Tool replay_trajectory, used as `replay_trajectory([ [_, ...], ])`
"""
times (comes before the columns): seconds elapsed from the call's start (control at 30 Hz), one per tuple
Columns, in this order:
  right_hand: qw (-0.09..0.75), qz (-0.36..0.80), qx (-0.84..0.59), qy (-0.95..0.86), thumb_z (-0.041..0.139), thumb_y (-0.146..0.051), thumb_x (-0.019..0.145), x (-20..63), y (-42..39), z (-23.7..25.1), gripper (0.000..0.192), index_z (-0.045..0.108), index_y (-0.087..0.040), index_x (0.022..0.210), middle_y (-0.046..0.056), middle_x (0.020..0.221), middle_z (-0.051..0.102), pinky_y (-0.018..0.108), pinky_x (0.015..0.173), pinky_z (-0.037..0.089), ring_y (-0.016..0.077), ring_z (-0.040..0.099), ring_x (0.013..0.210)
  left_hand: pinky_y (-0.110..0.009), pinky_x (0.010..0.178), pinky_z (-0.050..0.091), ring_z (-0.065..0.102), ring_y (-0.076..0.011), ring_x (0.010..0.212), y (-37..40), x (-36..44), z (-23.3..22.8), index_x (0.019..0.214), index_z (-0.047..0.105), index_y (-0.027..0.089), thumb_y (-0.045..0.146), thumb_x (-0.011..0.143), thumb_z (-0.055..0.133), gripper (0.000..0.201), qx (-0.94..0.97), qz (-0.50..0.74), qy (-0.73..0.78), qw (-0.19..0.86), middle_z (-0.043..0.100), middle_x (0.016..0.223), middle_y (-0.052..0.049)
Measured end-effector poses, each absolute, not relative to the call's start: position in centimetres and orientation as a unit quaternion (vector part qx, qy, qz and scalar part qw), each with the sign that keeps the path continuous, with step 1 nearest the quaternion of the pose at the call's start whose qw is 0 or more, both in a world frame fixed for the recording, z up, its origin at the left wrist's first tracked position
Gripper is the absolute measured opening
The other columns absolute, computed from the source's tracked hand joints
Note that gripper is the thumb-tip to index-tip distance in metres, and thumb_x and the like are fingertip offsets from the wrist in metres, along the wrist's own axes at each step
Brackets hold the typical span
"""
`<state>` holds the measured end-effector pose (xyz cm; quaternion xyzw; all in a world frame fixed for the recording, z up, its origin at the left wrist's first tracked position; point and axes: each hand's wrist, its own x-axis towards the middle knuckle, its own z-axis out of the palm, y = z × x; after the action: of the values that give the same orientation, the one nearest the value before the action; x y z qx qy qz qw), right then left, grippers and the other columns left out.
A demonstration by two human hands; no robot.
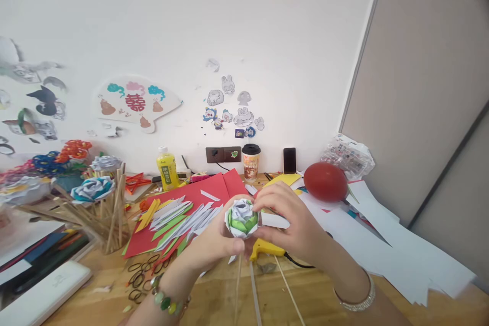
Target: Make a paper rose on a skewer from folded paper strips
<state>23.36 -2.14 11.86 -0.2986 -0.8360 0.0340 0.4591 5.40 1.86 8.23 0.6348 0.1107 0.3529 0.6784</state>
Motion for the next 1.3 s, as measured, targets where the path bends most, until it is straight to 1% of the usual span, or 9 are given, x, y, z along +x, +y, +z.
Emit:
replay_trajectory([
  [0.07,0.459,-0.014,-0.312,-0.832,0.061,-0.028,0.082,23.2,-2.4,12.0,0.015,0.056,-0.022,0.095,0.005,0.095,0.06,0.034,0.076,0.044,0.0192,0.052,0.09,-0.024,0.051,0.042,0.052,-0.0103,0.054,1.5,5.3,8.9,0.116,0.038,0.023,0.046,0.06,0.077,0.072,0.648,0.363,0.136,0.656,0.054,0.078,0.001],
  [0.13,0.46,-0.071,-0.304,-0.831,0.058,-0.029,0.085,23.1,-2.5,12.2,0.011,0.057,-0.021,0.093,0.005,0.093,0.061,0.033,0.074,0.043,0.0189,0.052,0.087,-0.022,0.049,0.04,0.049,-0.0085,0.052,1.2,5.1,9.4,0.118,0.036,0.022,0.04,0.065,0.076,0.069,0.658,0.36,0.163,0.642,0.053,0.076,0.002],
  [0.27,0.456,-0.17,-0.253,-0.836,0.05,-0.024,0.09,23.0,-2.7,12.5,0.009,0.058,-0.021,0.088,0.004,0.087,0.062,0.032,0.071,0.041,0.0167,0.052,0.08,-0.02,0.052,0.035,0.042,-0.0069,0.058,1.1,5.1,9.6,0.107,0.047,0.019,0.035,0.063,0.077,0.056,0.664,0.379,0.176,0.62,0.051,0.079,0.002],
  [0.4,0.446,-0.229,-0.242,-0.831,0.049,-0.015,0.089,23.0,-2.9,12.5,0.012,0.058,-0.019,0.081,0.004,0.084,0.063,0.031,0.072,0.04,0.0159,0.051,0.078,-0.019,0.051,0.031,0.038,-0.0067,0.058,1.5,5.2,8.7,0.109,0.045,0.02,0.037,0.062,0.078,0.06,0.626,0.366,0.164,0.669,0.049,0.076,0.003],
  [0.6,0.413,-0.226,-0.261,-0.842,0.045,-0.015,0.09,22.9,-3.1,12.6,0.017,0.06,-0.019,0.082,0.004,0.084,0.064,0.031,0.072,0.04,0.0158,0.05,0.077,-0.019,0.052,0.032,0.039,-0.0073,0.058,1.6,5.3,8.2,0.102,0.048,0.019,0.036,0.06,0.079,0.055,0.618,0.37,0.18,0.669,0.05,0.073,0.003],
  [0.87,0.382,-0.239,-0.267,-0.852,0.046,-0.016,0.09,22.9,-3.4,12.9,0.015,0.059,-0.018,0.083,0.004,0.085,0.064,0.031,0.074,0.04,0.0157,0.048,0.076,-0.019,0.051,0.032,0.039,-0.0073,0.057,1.6,5.3,8.3,0.103,0.048,0.019,0.035,0.06,0.079,0.056,0.612,0.367,0.168,0.68,0.049,0.071,0.004],
  [0.97,0.393,-0.232,-0.267,-0.849,0.045,-0.015,0.09,22.9,-3.4,12.6,0.017,0.059,-0.02,0.081,0.003,0.083,0.063,0.032,0.074,0.04,0.0153,0.049,0.076,-0.019,0.052,0.032,0.039,-0.0066,0.057,1.4,5.3,8.5,0.103,0.048,0.019,0.034,0.06,0.079,0.055,0.613,0.371,0.161,0.678,0.05,0.073,0.003],
  [1.17,0.43,-0.268,-0.258,-0.822,0.045,-0.01,0.088,22.6,-3.2,12.0,0.018,0.059,-0.02,0.082,0.003,0.084,0.064,0.034,0.076,0.039,0.0165,0.05,0.077,-0.018,0.047,0.027,0.033,-0.0052,0.051,1.2,5.5,8.8,0.101,0.045,0.02,0.035,0.061,0.078,0.054,0.597,0.373,0.148,0.695,0.044,0.065,0.006],
  [1.3,0.432,-0.242,-0.241,-0.835,0.048,-0.016,0.089,22.7,-3.1,12.3,0.014,0.06,-0.018,0.083,0.003,0.084,0.065,0.034,0.075,0.04,0.0163,0.05,0.076,-0.018,0.047,0.028,0.034,-0.0049,0.052,1.2,5.4,8.9,0.101,0.047,0.02,0.033,0.059,0.08,0.055,0.595,0.382,0.158,0.689,0.045,0.067,0.006],
])
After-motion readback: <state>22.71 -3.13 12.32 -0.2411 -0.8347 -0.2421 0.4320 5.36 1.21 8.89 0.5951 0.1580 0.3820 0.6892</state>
